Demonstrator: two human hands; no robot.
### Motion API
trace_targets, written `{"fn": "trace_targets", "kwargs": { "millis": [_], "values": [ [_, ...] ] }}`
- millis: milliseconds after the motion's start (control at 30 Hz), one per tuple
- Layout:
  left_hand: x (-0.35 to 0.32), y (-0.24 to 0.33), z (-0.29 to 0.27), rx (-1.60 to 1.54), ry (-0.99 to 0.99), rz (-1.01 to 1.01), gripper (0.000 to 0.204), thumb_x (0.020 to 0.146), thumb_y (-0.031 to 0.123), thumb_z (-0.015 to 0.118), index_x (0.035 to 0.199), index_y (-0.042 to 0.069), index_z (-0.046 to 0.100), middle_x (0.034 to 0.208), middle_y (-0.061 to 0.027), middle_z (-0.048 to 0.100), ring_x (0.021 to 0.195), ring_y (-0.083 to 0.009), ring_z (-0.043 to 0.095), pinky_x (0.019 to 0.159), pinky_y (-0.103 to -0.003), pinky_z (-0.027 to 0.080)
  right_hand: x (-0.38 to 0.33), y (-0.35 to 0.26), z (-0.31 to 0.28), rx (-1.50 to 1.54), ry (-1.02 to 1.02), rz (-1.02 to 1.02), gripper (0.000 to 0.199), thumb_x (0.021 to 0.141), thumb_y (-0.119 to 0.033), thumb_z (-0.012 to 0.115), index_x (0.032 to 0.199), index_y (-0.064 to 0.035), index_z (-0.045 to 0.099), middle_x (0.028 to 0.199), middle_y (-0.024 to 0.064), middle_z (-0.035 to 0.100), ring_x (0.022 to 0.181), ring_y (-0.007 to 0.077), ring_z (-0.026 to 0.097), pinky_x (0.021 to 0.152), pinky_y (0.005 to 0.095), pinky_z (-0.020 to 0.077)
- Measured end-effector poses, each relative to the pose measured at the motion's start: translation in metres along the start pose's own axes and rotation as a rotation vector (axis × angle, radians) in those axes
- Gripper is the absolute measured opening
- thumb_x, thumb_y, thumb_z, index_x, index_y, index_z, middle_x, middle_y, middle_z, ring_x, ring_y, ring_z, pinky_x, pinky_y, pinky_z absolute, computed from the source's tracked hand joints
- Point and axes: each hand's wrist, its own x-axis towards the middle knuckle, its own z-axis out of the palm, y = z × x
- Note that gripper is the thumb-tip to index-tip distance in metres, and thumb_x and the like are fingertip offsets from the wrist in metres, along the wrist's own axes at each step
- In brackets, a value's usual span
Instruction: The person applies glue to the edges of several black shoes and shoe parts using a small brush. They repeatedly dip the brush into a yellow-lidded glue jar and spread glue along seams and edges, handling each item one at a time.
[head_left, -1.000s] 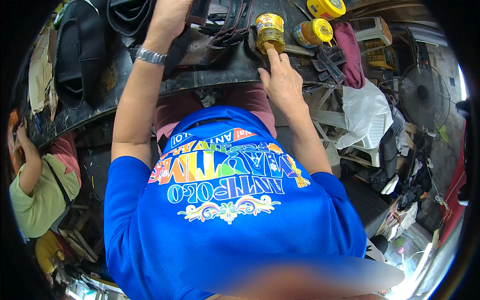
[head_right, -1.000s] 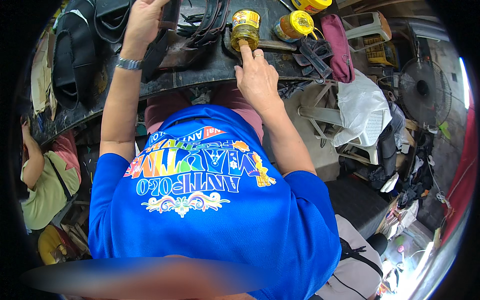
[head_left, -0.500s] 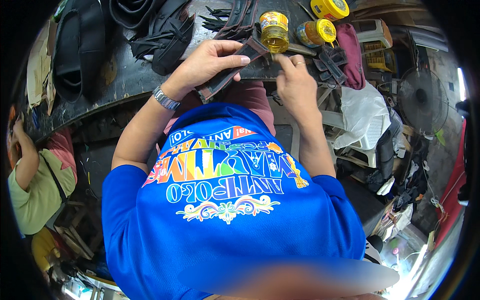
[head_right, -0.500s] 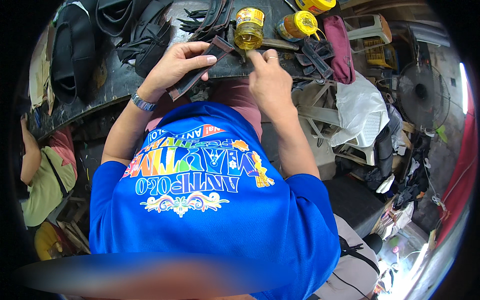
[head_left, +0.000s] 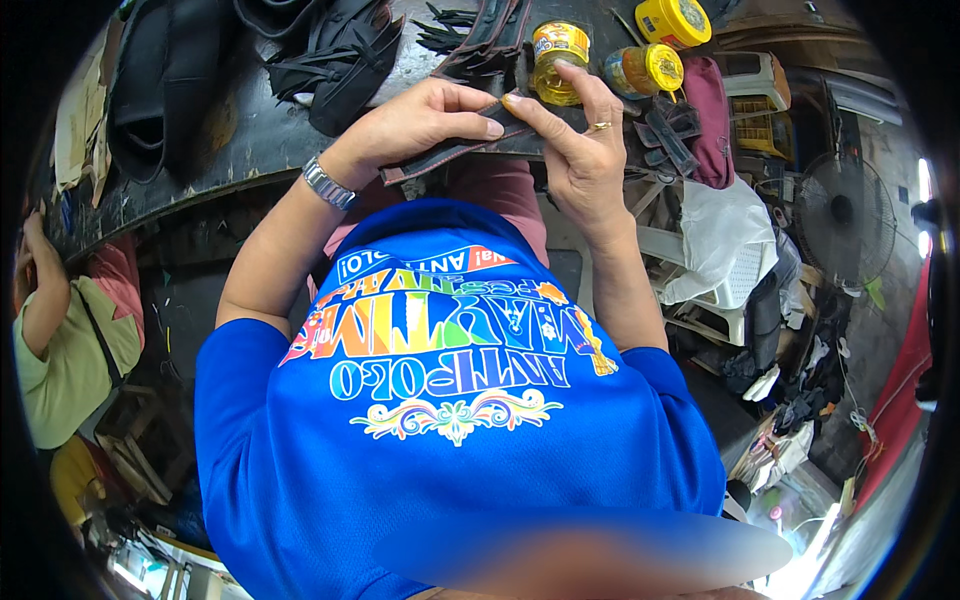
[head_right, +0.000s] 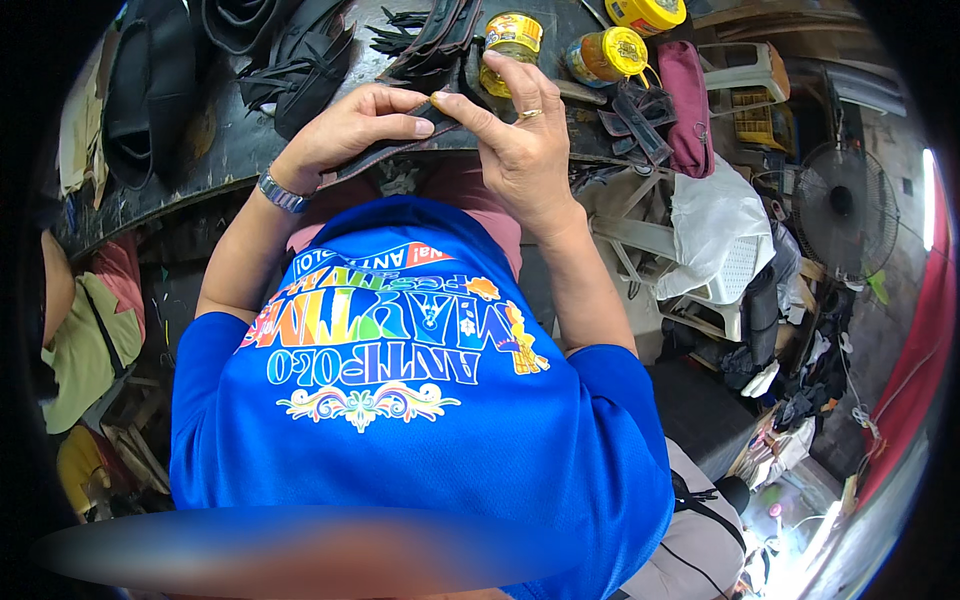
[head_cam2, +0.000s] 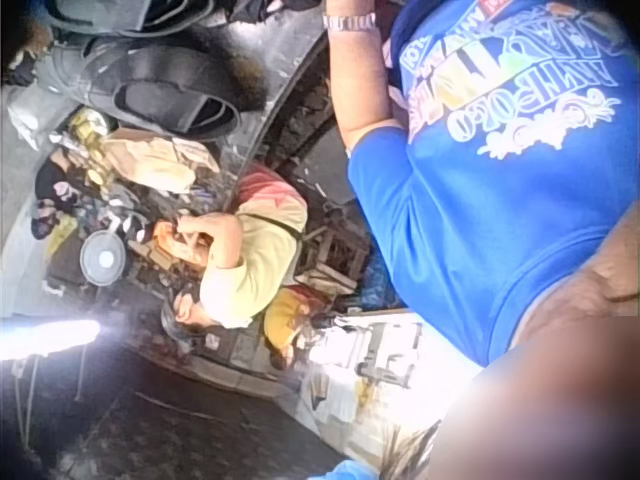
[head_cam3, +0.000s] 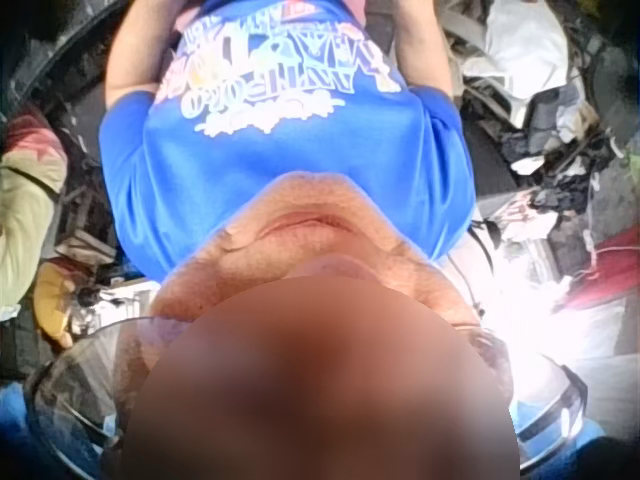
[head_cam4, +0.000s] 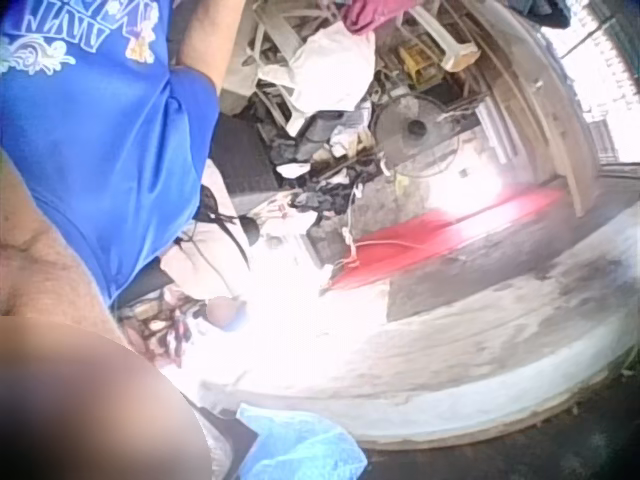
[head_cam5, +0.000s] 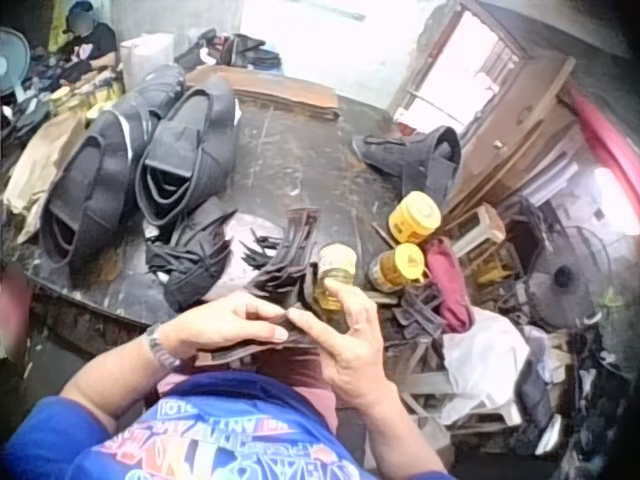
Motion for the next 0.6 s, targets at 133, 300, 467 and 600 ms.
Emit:
{"fn": "trace_targets", "kwargs": {
  "millis": [133,300,467,600],
  "values": [
    [-0.006,0.002,-0.003,0.061,-0.009,-0.002,0.03,0.096,0.021,0.07,0.118,0.0,0.073,0.099,-0.0016,0.074,0.088,-0.0057,0.065,0.082,-0.022,0.051,-0.002,-0.002,0.001,-0.085,0.01,-0.004,0.053,0.072,0.005,0.068,0.115,-0.0253,0.078,0.137,0.0105,0.058,0.125,0.0341,0.053,0.105,0.045,0.0424],
    [-0.011,0.01,-0.006,0.063,-0.016,-0.086,0.029,0.096,0.017,0.07,0.118,-0.002,0.072,0.102,-0.0003,0.073,0.089,-0.0027,0.064,0.083,-0.02,0.051,0.003,0.002,-0.017,0.081,0.082,0.11,0.052,0.071,0.009,0.065,0.11,-0.0211,0.08,0.138,0.0105,0.058,0.126,0.0322,0.051,0.108,0.0437,0.0412],
    [-0.01,0.013,0.0,0.032,-0.056,-0.082,0.031,0.094,0.024,0.071,0.114,0.001,0.075,0.092,-0.001,0.072,0.083,-0.0061,0.065,0.079,-0.02,0.05,0.008,0.009,-0.015,0.252,-0.099,0.024,0.052,0.078,0.011,0.069,0.119,-0.0198,0.078,0.147,0.0108,0.051,0.136,0.0282,0.047,0.113,0.0384,0.0388],
    [-0.015,0.016,0.001,0.01,-0.091,-0.094,0.03,0.093,0.025,0.072,0.111,0.001,0.075,0.089,-0.0011,0.072,0.08,-0.0055,0.064,0.076,-0.02,0.05,0.006,0.013,-0.002,0.361,-0.182,0.013,0.053,0.077,0.008,0.072,0.121,-0.0209,0.078,0.148,0.0107,0.052,0.138,0.0277,0.047,0.111,0.0388,0.0385]
  ]
}}
